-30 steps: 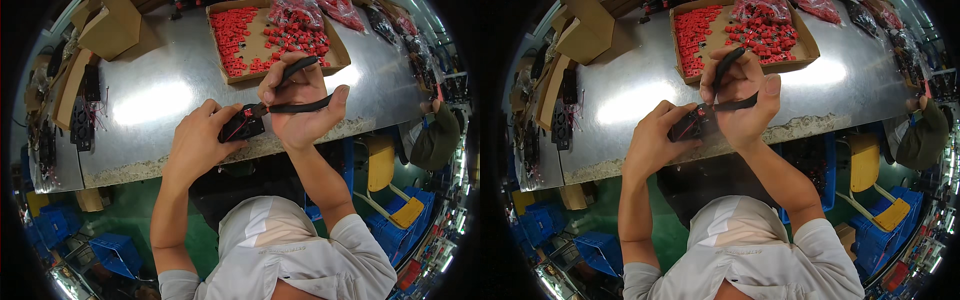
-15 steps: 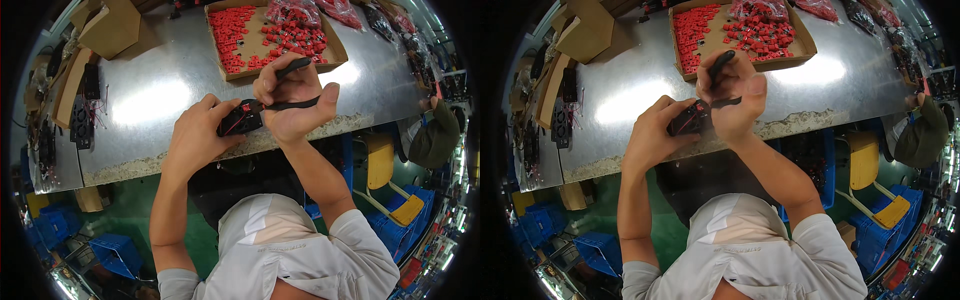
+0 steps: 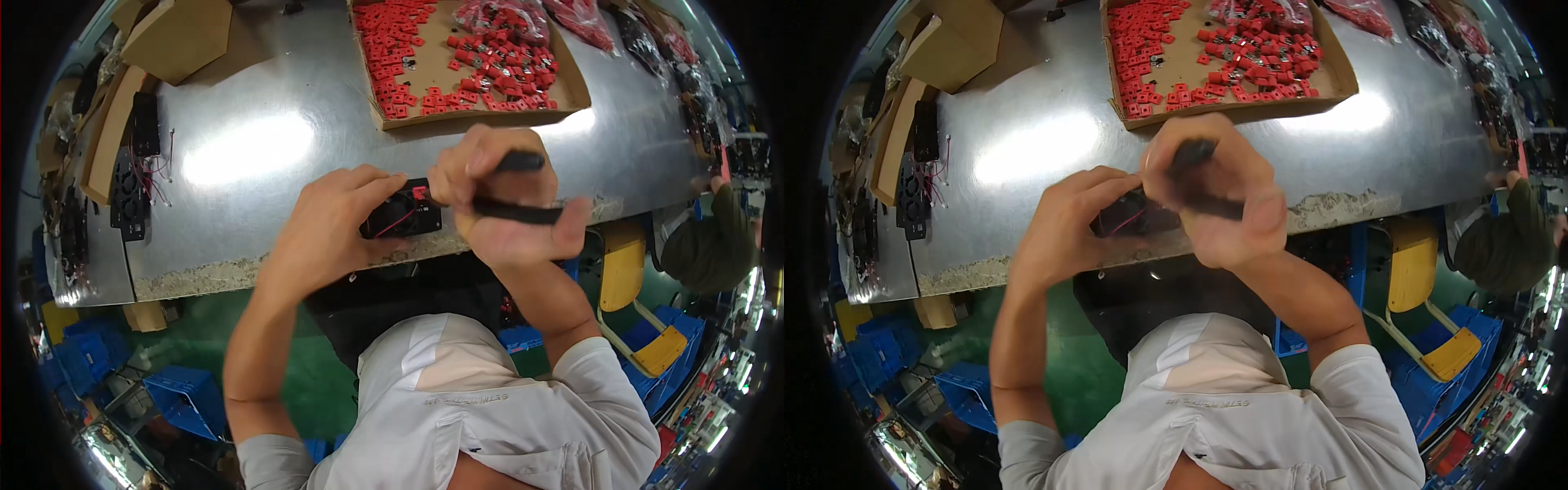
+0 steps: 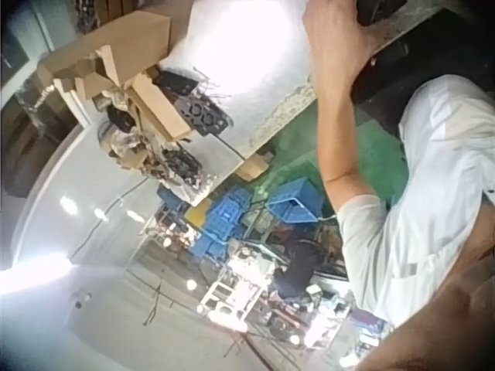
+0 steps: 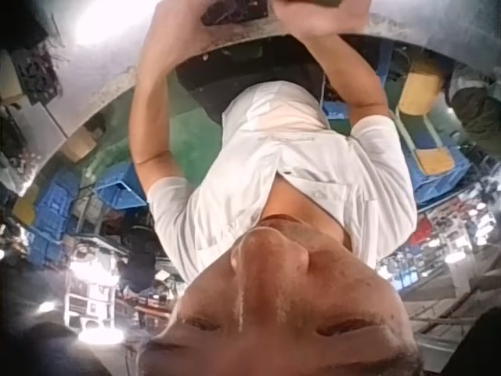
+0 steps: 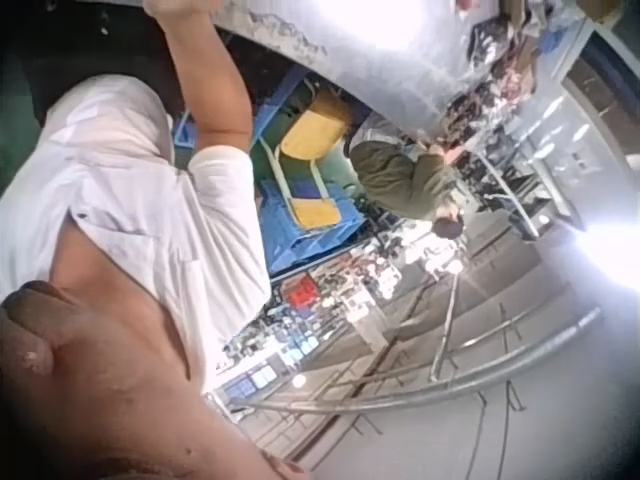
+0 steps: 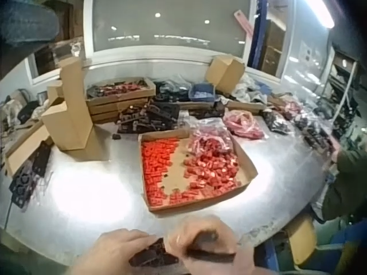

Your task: Assembling small electronic fans by attaching wires and components at a production workbench.

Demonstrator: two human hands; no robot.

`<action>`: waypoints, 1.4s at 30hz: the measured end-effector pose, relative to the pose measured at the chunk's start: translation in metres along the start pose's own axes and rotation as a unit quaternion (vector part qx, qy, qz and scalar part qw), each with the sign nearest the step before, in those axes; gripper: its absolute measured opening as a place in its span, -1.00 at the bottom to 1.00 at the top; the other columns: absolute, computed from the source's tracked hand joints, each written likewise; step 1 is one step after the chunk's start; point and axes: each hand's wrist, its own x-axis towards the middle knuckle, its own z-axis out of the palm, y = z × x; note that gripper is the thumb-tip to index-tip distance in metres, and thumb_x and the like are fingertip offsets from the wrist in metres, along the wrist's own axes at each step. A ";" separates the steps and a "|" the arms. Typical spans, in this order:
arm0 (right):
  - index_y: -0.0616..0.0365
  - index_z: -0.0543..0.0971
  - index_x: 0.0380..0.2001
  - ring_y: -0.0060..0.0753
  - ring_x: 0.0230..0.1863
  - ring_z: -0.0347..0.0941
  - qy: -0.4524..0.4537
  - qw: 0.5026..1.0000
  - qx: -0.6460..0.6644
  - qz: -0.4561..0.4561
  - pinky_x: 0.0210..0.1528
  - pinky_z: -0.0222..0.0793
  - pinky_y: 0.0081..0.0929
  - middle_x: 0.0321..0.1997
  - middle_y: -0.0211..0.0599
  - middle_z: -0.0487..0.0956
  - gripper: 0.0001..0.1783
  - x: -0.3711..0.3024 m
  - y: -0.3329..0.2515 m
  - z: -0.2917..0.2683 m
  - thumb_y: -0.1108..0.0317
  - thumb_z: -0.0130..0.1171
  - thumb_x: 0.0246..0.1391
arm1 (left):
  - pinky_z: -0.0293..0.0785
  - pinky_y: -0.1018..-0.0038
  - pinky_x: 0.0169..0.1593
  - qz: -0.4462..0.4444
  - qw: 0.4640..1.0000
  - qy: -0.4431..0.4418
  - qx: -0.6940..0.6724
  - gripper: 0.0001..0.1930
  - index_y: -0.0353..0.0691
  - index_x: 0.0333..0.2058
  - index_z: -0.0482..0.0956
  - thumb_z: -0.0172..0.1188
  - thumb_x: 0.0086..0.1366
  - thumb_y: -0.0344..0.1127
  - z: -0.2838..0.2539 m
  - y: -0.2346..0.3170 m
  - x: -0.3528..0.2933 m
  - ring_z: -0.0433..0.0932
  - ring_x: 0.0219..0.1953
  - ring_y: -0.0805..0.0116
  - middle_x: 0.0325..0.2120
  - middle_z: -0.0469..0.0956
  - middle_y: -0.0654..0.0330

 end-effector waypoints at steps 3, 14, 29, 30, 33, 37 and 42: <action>0.31 0.46 -0.44 -0.20 -0.56 0.39 -0.233 0.965 -0.111 0.042 -0.40 0.37 -0.24 -0.55 -0.14 0.45 -0.07 0.012 -0.008 -0.010 -0.55 -0.14 0.04 | 0.46 0.21 -0.07 0.093 0.990 -0.101 -0.023 -0.38 -0.25 -0.02 0.56 0.49 -0.15 -0.28 -0.020 -0.025 0.027 0.53 -0.13 -0.01 -0.21 0.57 0.08; 0.33 0.55 -0.26 -0.40 -0.53 0.43 -0.496 0.867 -0.019 -0.035 -0.48 0.34 -0.47 -0.45 -0.30 0.49 -0.41 0.057 0.011 -0.003 -0.09 0.20 -0.01 | 0.43 0.19 0.00 0.224 0.937 -0.269 -0.022 -0.40 -0.28 -0.06 0.58 0.47 -0.16 -0.27 -0.035 -0.045 0.079 0.50 -0.05 0.01 -0.13 0.54 0.09; 0.21 0.45 -0.03 -0.38 -0.53 0.23 -0.011 0.995 0.104 0.001 -0.44 0.18 -0.38 -0.40 -0.20 0.42 0.04 0.024 -0.013 -0.021 -0.62 -0.42 0.03 | 0.50 0.24 -0.17 -0.085 0.996 -0.003 0.002 -0.36 -0.15 0.05 0.56 0.49 -0.09 -0.22 0.010 0.021 0.008 0.55 -0.25 0.04 -0.27 0.48 0.10; 0.21 0.45 -0.03 -0.38 -0.53 0.23 -0.014 0.995 0.102 0.002 -0.44 0.18 -0.38 -0.40 -0.20 0.42 0.04 0.025 -0.010 -0.018 -0.62 -0.42 0.03 | 0.50 0.24 -0.17 -0.085 0.996 0.000 0.001 -0.36 -0.15 0.05 0.56 0.49 -0.09 -0.22 0.011 0.024 0.007 0.55 -0.25 0.04 -0.27 0.48 0.10; 0.30 0.43 -0.06 -0.36 -0.52 0.27 -0.034 0.999 0.038 -0.016 -0.43 0.21 -0.38 -0.41 -0.18 0.42 0.04 0.026 -0.002 -0.016 -0.59 -0.38 0.05 | 0.50 0.22 -0.17 -0.092 0.995 0.030 0.027 -0.36 -0.14 0.06 0.55 0.47 -0.07 -0.21 0.018 0.031 0.004 0.55 -0.26 0.03 -0.27 0.48 0.11; 0.31 0.43 -0.07 -0.35 -0.52 0.28 -0.013 0.999 0.018 -0.024 -0.42 0.23 -0.39 -0.41 -0.17 0.43 0.03 0.026 0.004 -0.013 -0.58 -0.35 0.05 | 0.51 0.22 -0.16 -0.111 0.992 0.043 0.043 -0.36 -0.16 0.08 0.54 0.46 -0.05 -0.20 0.021 0.035 0.003 0.55 -0.25 0.03 -0.26 0.49 0.10; 0.30 0.43 -0.08 -0.35 -0.51 0.29 -0.005 0.998 -0.043 -0.036 -0.41 0.26 -0.42 -0.41 -0.15 0.44 0.01 0.027 0.005 -0.011 -0.57 -0.31 0.05 | 0.51 0.23 -0.15 -0.122 0.991 0.050 0.037 -0.36 -0.17 0.07 0.54 0.46 -0.05 -0.20 0.024 0.039 0.001 0.56 -0.22 0.05 -0.25 0.50 0.11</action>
